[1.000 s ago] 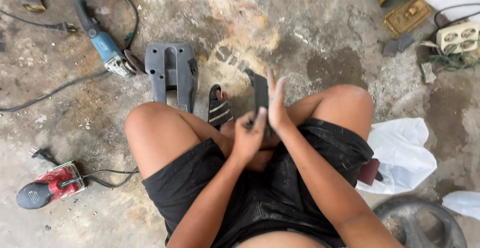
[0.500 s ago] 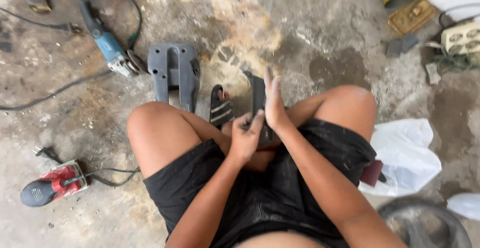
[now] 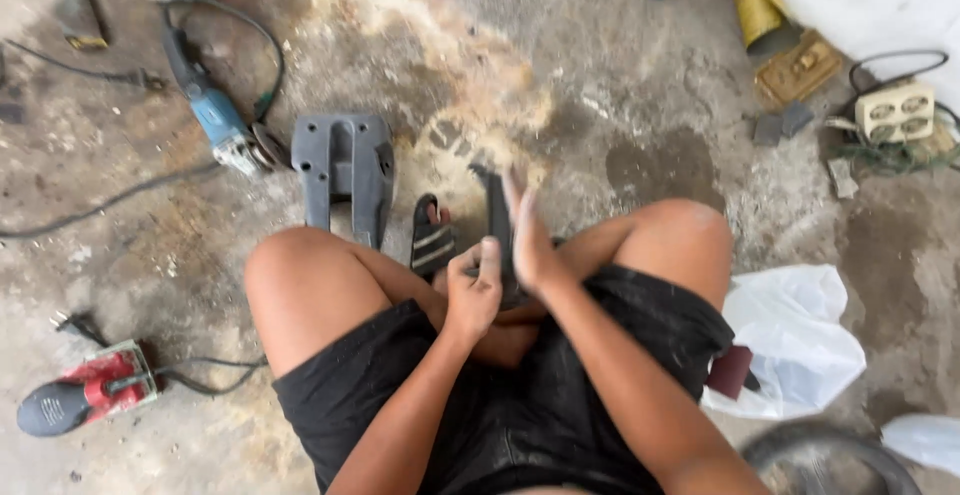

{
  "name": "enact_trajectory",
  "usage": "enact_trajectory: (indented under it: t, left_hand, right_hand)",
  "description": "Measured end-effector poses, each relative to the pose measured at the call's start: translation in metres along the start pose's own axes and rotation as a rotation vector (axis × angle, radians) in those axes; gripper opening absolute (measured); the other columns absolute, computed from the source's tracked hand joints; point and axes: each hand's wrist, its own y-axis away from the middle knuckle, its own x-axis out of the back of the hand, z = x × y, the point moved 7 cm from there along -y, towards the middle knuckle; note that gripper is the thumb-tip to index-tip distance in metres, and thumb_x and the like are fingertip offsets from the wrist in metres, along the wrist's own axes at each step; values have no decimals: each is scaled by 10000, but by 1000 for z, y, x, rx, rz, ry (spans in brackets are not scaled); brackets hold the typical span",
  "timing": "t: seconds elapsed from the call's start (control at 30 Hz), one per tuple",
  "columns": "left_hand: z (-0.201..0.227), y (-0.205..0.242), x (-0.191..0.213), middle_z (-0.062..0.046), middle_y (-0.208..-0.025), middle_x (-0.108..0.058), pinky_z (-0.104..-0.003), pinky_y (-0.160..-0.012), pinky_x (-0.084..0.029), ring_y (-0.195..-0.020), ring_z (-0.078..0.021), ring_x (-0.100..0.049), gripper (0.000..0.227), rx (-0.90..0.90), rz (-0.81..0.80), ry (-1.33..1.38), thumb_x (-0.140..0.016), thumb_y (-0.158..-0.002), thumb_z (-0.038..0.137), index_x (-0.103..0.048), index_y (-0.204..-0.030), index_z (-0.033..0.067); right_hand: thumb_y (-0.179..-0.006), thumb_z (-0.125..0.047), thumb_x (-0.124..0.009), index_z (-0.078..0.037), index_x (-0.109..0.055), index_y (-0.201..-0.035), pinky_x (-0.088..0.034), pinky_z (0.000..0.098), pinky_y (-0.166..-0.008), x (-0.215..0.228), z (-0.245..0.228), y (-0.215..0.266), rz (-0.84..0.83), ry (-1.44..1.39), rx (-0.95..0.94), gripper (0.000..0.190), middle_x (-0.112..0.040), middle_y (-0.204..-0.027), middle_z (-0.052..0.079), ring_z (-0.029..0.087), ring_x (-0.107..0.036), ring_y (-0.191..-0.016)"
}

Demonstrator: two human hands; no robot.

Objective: The person sits cross-legged on the floor and sands a gray plastic part using a sanding block held in the right hand. They rub the block across the surface and edges of the part, occasionally turning it over to reach different sides. Nearby tools and another plastic part are visible on the floor.

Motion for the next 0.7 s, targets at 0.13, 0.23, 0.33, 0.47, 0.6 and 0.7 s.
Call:
enact_trajectory:
  t: [0.13, 0.23, 0.33, 0.47, 0.6, 0.7]
  left_hand:
    - [27, 14, 8, 0, -546, -506, -293, -605, -414, -671, -95, -458, 515, -295, -15, 165, -517, -1088, 186, -509, -587, 67]
    - [28, 10, 11, -53, -558, -582, -325, -623, -482, -640, -126, -536, 402, -312, 43, 60, -581, -1024, 163, -622, -634, 75]
    - [50, 33, 3, -57, -527, -566, -303, -608, -494, -556, -140, -532, 373, -337, 2, 45, -621, -984, 120, -630, -611, 102]
    - [113, 37, 26, 28, -561, -302, -307, -547, -229, -541, -76, -288, 514, -500, 37, 85, -454, -1087, 208, -285, -608, 130]
    - [113, 45, 36, 55, -600, -244, -309, -576, -233, -591, -77, -244, 478, -489, 82, 144, -447, -1067, 161, -224, -643, 150]
    - [107, 58, 40, 74, -608, -265, -317, -670, -311, -661, -92, -281, 496, -335, 212, 179, -365, -1105, 333, -206, -659, 185]
  right_hand:
    - [-1088, -471, 42, -74, -151, -1664, 2, 507, -1276, -8, -13, 28, 27, 1, 58, 726, 3, -1722, 206, 393, -24, -1570]
    - [-1081, -425, 21, -62, -177, -1652, -39, 503, -1275, -8, -12, 28, 7, 25, -7, 705, -45, -1714, 198, 366, -92, -1565]
    - [-1065, -472, 81, -111, -124, -1660, 50, 493, -1281, 12, -19, 8, 23, -131, -84, 725, 35, -1716, 144, 339, 13, -1566]
    - [-963, -725, 4, -100, -31, -1639, 49, 442, -1281, -5, -59, 51, -38, -38, -1, 921, 66, -1733, 123, 276, 82, -1605]
    - [-968, -739, -69, -142, -87, -1637, 74, 482, -1282, 2, -99, 56, -111, -158, 21, 896, 72, -1739, 67, 258, 151, -1603]
    - [-1023, -626, -180, -102, -48, -1626, -12, 456, -1297, 14, -118, 50, -135, -223, 26, 810, 36, -1735, 109, 253, 53, -1611]
